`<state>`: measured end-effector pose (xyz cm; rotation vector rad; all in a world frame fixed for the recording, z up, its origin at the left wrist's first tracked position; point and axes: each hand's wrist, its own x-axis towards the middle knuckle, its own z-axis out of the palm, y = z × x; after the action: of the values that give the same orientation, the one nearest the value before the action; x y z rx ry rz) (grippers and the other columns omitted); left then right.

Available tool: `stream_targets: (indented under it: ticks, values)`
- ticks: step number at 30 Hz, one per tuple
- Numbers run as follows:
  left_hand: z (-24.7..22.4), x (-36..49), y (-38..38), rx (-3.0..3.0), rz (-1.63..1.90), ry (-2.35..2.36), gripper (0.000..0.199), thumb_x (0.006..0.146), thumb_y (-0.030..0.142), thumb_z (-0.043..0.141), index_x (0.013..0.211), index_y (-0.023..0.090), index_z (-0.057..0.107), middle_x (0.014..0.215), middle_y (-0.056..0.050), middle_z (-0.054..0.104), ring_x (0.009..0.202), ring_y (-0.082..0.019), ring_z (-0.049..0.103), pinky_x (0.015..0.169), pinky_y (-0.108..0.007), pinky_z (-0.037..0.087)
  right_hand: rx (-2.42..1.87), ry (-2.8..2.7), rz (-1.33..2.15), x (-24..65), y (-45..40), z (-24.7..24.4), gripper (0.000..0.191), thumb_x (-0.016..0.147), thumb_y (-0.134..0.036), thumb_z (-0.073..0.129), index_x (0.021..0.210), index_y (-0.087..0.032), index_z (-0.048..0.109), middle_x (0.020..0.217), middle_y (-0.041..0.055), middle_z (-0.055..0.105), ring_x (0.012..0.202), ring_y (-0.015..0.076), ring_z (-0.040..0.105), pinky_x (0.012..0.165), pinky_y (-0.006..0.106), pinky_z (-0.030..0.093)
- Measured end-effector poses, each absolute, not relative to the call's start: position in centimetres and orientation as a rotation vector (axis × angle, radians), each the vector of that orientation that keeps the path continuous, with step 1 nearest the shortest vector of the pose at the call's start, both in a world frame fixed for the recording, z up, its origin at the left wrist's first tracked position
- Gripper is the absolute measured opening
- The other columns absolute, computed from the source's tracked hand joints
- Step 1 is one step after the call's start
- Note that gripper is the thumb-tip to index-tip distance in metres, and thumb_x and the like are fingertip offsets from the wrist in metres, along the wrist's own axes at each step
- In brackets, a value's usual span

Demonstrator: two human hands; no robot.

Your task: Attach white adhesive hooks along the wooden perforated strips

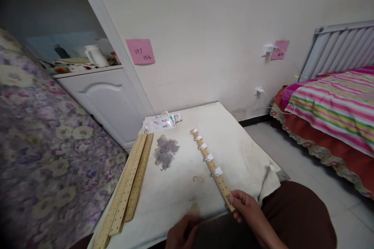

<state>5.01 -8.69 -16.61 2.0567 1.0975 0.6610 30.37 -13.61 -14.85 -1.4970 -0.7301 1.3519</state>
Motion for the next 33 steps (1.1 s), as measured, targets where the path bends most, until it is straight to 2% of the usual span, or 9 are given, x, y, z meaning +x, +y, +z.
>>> stream_targets:
  ticks: [5,12,17,23,27,33]
  values:
    - [-15.0,5.1,-9.0,2.011,0.656,1.103,0.022,0.085,0.033,0.048,0.090,0.023,0.067,0.075,-0.001,0.069,0.067,-0.015,0.061,0.069,-0.023,0.048,-1.476,-0.582,1.297,29.0,-14.3,-14.5,0.048,0.056,-0.056,0.074,0.083,-0.020,0.058,0.056,-0.0053,0.055,0.047,0.0106,0.057,0.041,0.019,0.040]
    - [-11.3,5.4,-8.0,2.017,0.620,1.161,0.021,0.087,0.034,0.048,0.091,0.021,0.063,0.078,-0.002,0.067,0.071,-0.016,0.061,0.067,-0.025,0.046,-1.471,-0.556,1.280,27.6,-14.9,-12.4,0.047,0.053,-0.054,0.075,0.077,-0.022,0.052,0.055,-0.0062,0.053,0.050,0.0135,0.060,0.047,0.022,0.045]
    - [-10.4,6.3,-5.1,2.099,0.715,1.171,0.018,0.085,0.024,0.047,0.099,0.021,0.059,0.090,-0.004,0.063,0.077,-0.017,0.059,0.070,-0.028,0.047,-1.466,-0.582,1.258,27.2,-15.0,-12.5,0.047,0.054,-0.056,0.073,0.075,-0.022,0.050,0.054,-0.0064,0.051,0.052,0.0146,0.062,0.048,0.023,0.046]
    - [-11.3,9.0,-1.1,2.240,0.763,1.102,0.040,0.080,0.012,0.044,0.118,0.021,0.053,0.116,-0.008,0.054,0.106,-0.019,0.054,0.090,-0.031,0.045,-1.503,-0.668,1.238,27.5,-14.9,-14.2,0.051,0.061,-0.068,0.062,0.075,-0.021,0.048,0.051,-0.0066,0.050,0.044,0.0115,0.055,0.042,0.020,0.040]
    - [-11.3,10.2,0.3,2.289,0.656,1.119,0.032,0.082,0.014,0.044,0.109,0.024,0.059,0.113,-0.004,0.056,0.097,-0.016,0.058,0.083,-0.027,0.045,-1.528,-0.736,1.190,27.6,-15.1,-15.0,0.051,0.069,-0.071,0.053,0.075,-0.021,0.047,0.049,-0.0072,0.048,0.039,0.0091,0.050,0.038,0.018,0.034]
    - [-10.3,10.4,0.5,2.288,0.628,1.122,0.018,0.085,0.021,0.045,0.089,0.024,0.062,0.100,-0.001,0.059,0.086,-0.014,0.058,0.077,-0.025,0.044,-1.534,-0.786,1.163,28.2,-15.4,-15.5,0.051,0.071,-0.070,0.052,0.077,-0.020,0.052,0.050,-0.0068,0.047,0.039,0.0084,0.046,0.039,0.019,0.033]
